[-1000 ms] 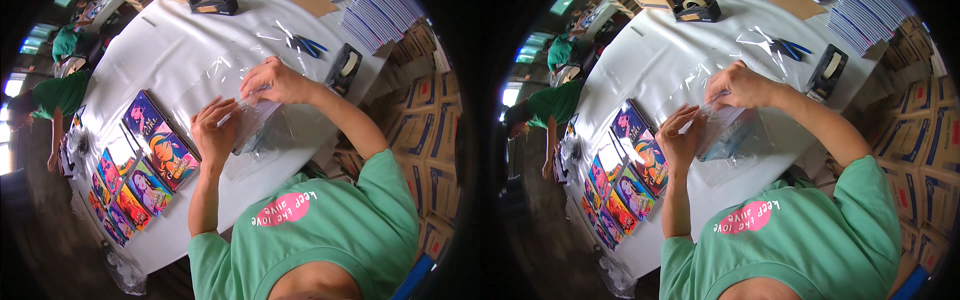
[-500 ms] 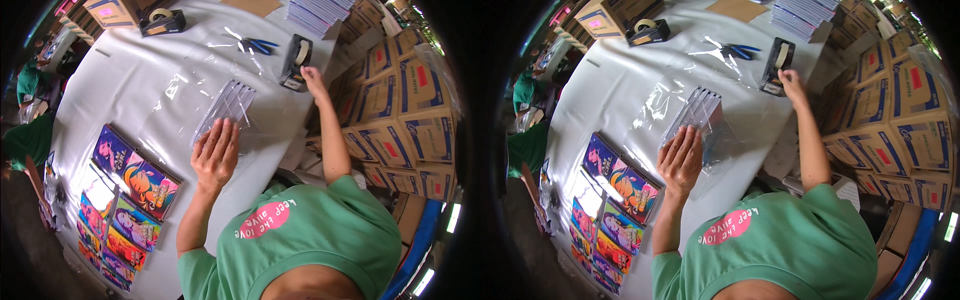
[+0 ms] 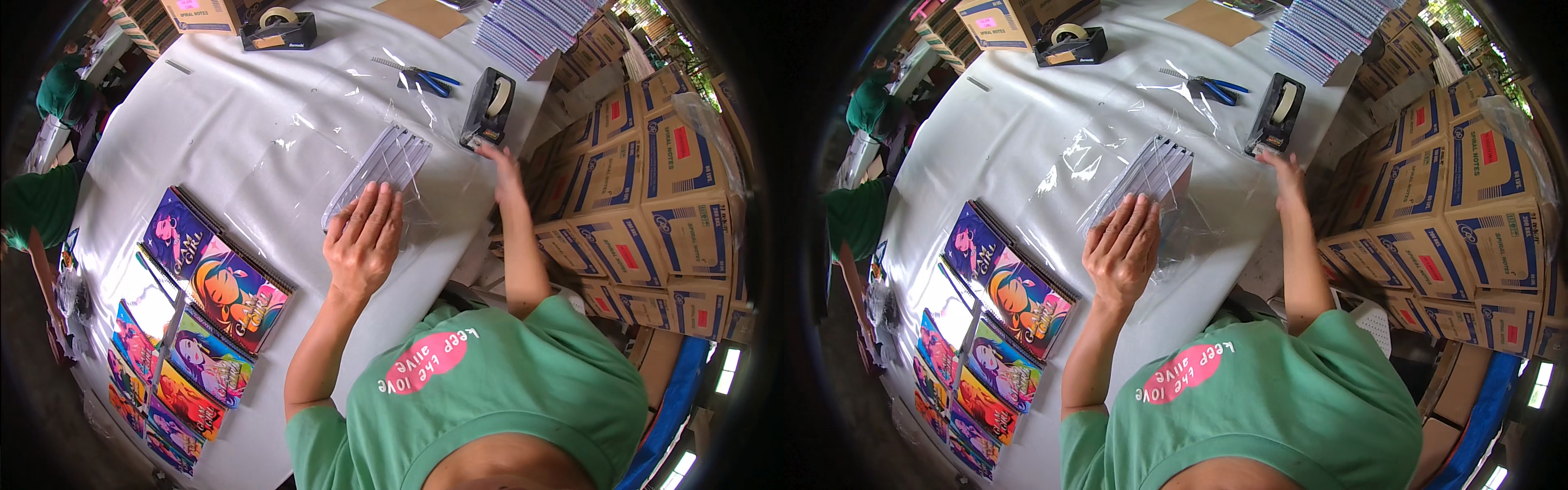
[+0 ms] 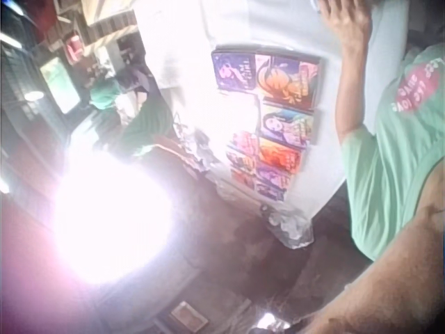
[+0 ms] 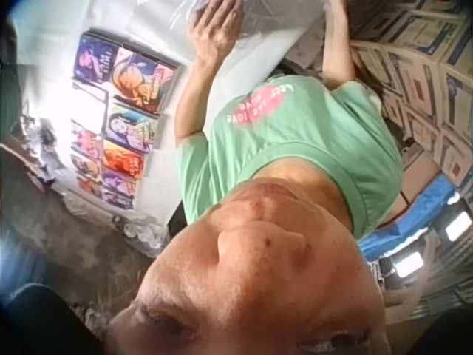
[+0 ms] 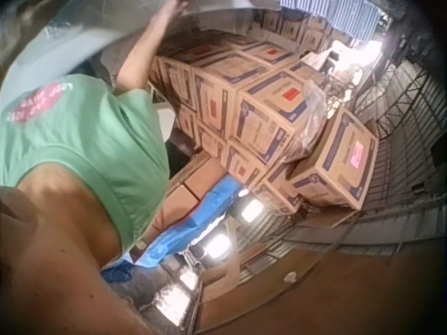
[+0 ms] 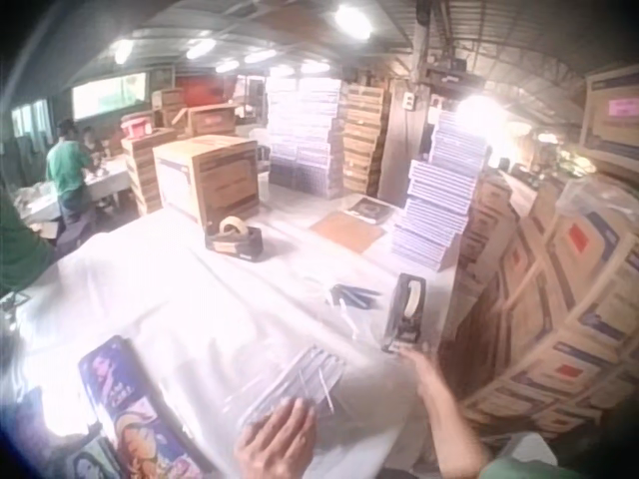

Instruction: The person organizes stacks of notebooks with colorful covers and places them into clear plastic sleeves, sealing the sleeves with tape.

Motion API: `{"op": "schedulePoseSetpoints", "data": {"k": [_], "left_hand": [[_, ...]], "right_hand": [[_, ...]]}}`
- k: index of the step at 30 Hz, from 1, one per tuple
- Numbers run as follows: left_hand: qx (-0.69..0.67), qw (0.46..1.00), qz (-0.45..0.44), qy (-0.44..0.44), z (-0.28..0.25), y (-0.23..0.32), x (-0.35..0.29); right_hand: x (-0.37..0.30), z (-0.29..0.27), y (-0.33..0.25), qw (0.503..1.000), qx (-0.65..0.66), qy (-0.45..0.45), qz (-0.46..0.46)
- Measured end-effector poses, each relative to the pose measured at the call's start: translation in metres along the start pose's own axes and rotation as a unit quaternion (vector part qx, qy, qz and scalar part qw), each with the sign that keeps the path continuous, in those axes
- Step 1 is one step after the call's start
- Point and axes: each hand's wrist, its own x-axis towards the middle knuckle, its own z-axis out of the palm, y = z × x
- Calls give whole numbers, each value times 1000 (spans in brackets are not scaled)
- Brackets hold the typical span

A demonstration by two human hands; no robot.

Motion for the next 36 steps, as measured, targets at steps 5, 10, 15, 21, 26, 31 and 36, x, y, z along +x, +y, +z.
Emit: {"op": "schedulePoseSetpoints", "data": {"k": [5, 10, 15, 21, 26, 31, 36], "left_hand": [[8, 1000, -2, 9, 1, 0, -3], [2, 998, -8, 59, 7, 1, -9], [4, 998, -32, 46, 7, 2, -8], [-33, 996, -62, 53, 10, 5, -9], [-5, 993, -104, -49, -5, 13, 2], [-41, 972, -196, -119, -19, 27, 31], [-2, 895, -368, -253, -16, 2, 64]], "right_hand": [[-55, -9, -22, 830, -488, 144, -228], [-106, -8, -108, 869, -148, -223, -416], [-168, 26, -157, 845, 38, -498, -191], [-167, 48, -88, 892, -16, -450, -42], [-164, 55, -73, 900, 9, -426, -91], [-157, 61, -50, 888, 76, -450, -57], [-154, 62, -49, 894, 65, -442, -35]]}}
